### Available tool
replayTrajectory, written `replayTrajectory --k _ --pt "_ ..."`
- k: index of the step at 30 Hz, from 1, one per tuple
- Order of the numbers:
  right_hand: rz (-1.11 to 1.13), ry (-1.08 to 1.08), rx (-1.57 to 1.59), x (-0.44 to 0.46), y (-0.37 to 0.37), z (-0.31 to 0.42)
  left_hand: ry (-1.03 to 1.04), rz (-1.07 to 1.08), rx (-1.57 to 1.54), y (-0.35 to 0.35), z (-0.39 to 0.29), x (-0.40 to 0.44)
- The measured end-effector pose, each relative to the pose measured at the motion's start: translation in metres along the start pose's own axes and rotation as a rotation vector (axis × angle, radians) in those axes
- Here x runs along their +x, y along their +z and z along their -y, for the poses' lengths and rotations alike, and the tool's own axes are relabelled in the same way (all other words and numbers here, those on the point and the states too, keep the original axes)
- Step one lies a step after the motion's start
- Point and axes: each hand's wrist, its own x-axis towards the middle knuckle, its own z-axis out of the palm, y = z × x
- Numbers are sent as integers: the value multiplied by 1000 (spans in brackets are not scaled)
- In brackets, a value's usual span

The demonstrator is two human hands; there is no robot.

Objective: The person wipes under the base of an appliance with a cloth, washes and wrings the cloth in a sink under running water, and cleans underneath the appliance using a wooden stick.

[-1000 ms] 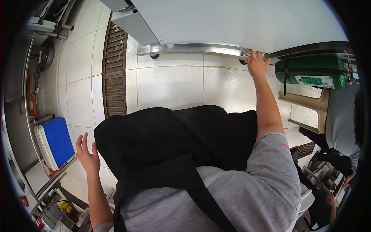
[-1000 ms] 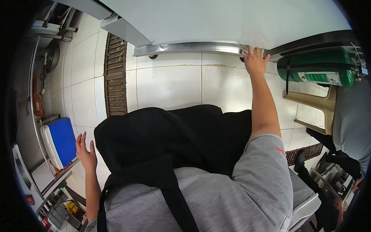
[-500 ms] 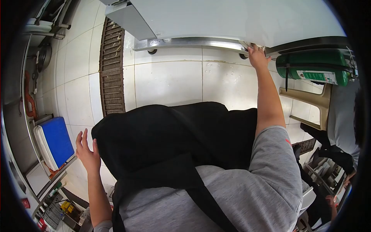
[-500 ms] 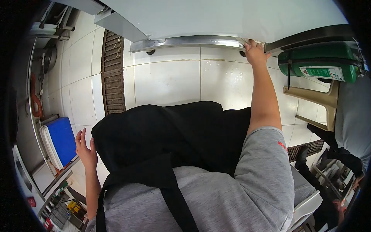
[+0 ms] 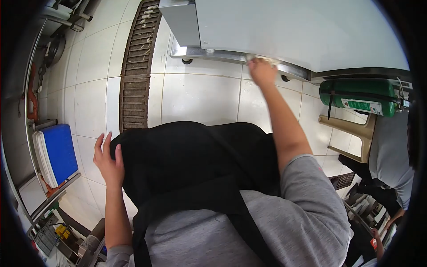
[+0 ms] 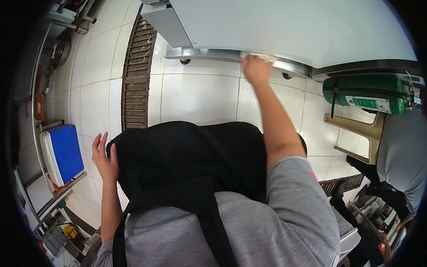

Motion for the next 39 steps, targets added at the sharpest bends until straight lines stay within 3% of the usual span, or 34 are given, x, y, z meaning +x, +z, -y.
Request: replayTrajectory --k 2,7,11,13,15,18,20,27,35,39 --pt "-88 -74 6 -1 16 45 99 -28 -23 8 -15 17" --pt "12 -178 171 -8 19 101 312 44 -237 46 -73 63" --pt "-129 -279 286 -20 10 74 540 176 -488 109 -137 98" --pt "-144 -178 339 -41 -7 56 630 221 -543 138 -179 116" --pt "-195 -119 415 -65 -4 28 719 215 -530 172 -224 137" --pt "-97 -32 333 -109 8 -8 797 240 -409 199 -279 169" --pt "-2 18 365 -141 14 -27 871 407 -269 210 -294 182" --pt "89 170 424 -208 32 -68 846 146 -18 229 -248 187" --pt "121 269 379 -224 36 -83 789 95 -10 217 -217 189" --pt "143 294 450 -239 64 -91 549 151 -156 215 -226 179"
